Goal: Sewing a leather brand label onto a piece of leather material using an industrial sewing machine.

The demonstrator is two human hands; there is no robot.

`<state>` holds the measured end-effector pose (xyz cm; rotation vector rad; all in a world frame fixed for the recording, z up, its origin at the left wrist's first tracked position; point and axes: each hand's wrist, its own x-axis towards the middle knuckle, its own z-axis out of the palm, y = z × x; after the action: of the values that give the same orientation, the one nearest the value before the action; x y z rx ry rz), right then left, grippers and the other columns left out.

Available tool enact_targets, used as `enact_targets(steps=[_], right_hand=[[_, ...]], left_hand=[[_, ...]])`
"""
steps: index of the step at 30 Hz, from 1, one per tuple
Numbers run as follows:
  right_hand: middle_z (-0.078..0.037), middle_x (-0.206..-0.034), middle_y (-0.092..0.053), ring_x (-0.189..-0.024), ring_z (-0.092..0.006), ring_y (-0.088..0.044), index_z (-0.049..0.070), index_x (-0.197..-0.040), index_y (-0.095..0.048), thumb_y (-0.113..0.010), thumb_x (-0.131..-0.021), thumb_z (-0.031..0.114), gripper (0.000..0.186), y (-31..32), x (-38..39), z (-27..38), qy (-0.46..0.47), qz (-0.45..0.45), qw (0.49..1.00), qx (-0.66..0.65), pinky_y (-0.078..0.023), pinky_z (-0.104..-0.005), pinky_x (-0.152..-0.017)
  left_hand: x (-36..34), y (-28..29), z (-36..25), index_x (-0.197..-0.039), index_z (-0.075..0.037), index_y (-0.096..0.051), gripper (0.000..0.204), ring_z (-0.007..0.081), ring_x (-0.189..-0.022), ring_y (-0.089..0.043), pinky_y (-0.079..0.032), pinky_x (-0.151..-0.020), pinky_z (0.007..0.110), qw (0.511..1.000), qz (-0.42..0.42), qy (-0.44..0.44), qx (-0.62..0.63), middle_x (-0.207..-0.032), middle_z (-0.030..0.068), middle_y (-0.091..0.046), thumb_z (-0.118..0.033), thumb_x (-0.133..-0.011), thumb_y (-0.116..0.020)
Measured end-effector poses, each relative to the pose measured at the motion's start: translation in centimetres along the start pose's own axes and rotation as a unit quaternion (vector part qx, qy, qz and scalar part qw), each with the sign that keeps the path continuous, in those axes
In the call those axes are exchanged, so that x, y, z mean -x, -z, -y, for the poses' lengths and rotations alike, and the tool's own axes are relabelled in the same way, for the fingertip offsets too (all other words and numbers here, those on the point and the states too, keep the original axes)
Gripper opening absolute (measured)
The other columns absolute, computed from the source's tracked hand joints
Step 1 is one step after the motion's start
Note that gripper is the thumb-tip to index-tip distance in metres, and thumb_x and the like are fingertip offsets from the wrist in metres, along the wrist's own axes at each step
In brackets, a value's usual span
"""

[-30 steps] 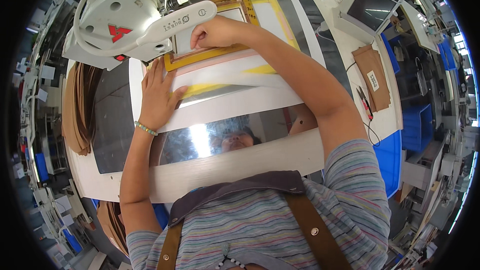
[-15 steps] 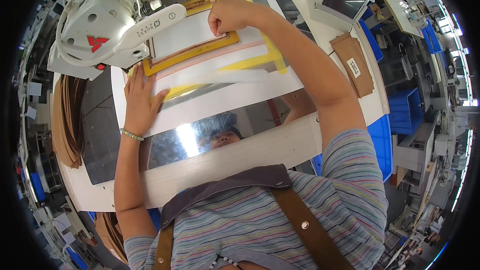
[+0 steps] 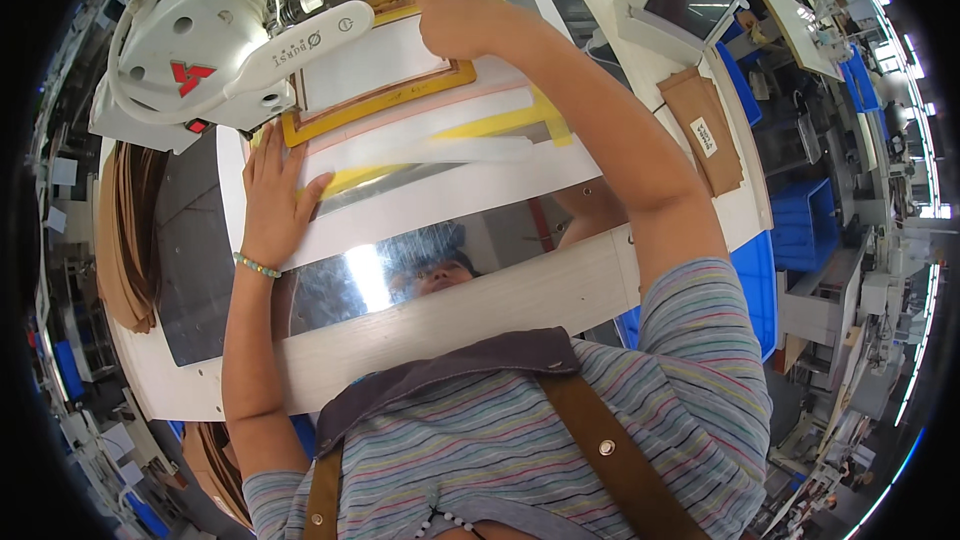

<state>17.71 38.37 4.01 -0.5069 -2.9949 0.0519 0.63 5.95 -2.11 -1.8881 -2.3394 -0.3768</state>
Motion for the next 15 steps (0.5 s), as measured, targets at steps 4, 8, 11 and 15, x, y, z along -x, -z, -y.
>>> enact_targets(steps=[4, 8, 11, 15], right_hand=[[-0.016, -0.103, -0.076, -0.105, -0.0321, -0.071, -0.002, -0.101, -0.075, -0.060, -0.096, 0.014, 0.023, 1.1, -1.0, 0.7, -0.018, -0.066, 0.996, -0.050, -0.059, -0.0472, -0.091], [-0.018, -0.097, -0.077, -0.092, -0.0344, -0.071, 0.001, -0.105, -0.073, -0.059, -0.098, 0.013, 0.019, -0.1, -2.9, 6.2, 0.040, 0.016, 0.905, -0.424, -0.058, -0.0436, -0.086], [-0.019, -0.103, -0.078, -0.093, -0.0337, -0.072, 0.003, -0.112, -0.074, -0.061, -0.100, 0.016, 0.022, -1.8, -4.3, 10.0, 0.064, 0.093, 0.889, -0.443, -0.057, -0.0433, -0.089], [-0.022, -0.108, -0.078, -0.096, -0.0314, -0.074, 0.001, -0.124, -0.073, -0.061, -0.103, 0.022, 0.032, -2.4, -4.2, 11.9, 0.051, 0.109, 0.946, -0.300, -0.057, -0.0453, -0.090]], left_hand=[[0.0, 0.0, 0.0, -0.152, -0.001, -0.057, 0.067, 0.0431, -0.161, -0.027, -0.020, -0.129, 0.054, 1.000, -0.004, 0.000, 0.001, -0.169, 0.0279, -0.037, -0.049, -0.106, -0.060], [0.0, -0.3, 0.1, -0.143, -0.001, -0.064, 0.066, 0.0451, -0.157, -0.034, -0.022, -0.128, 0.056, 0.999, -0.043, -0.011, 0.020, -0.165, 0.0295, -0.042, -0.054, -0.103, -0.063], [-0.1, -0.3, 0.0, -0.142, -0.001, -0.065, 0.066, 0.0452, -0.156, -0.034, -0.022, -0.128, 0.056, 0.999, -0.050, -0.016, 0.013, -0.165, 0.0297, -0.043, -0.054, -0.103, -0.063], [-0.2, 0.1, -0.5, -0.139, -0.001, -0.066, 0.064, 0.0444, -0.156, -0.036, -0.024, -0.128, 0.057, 1.000, -0.019, 0.013, 0.016, -0.164, 0.0285, -0.044, -0.053, -0.103, -0.062]])
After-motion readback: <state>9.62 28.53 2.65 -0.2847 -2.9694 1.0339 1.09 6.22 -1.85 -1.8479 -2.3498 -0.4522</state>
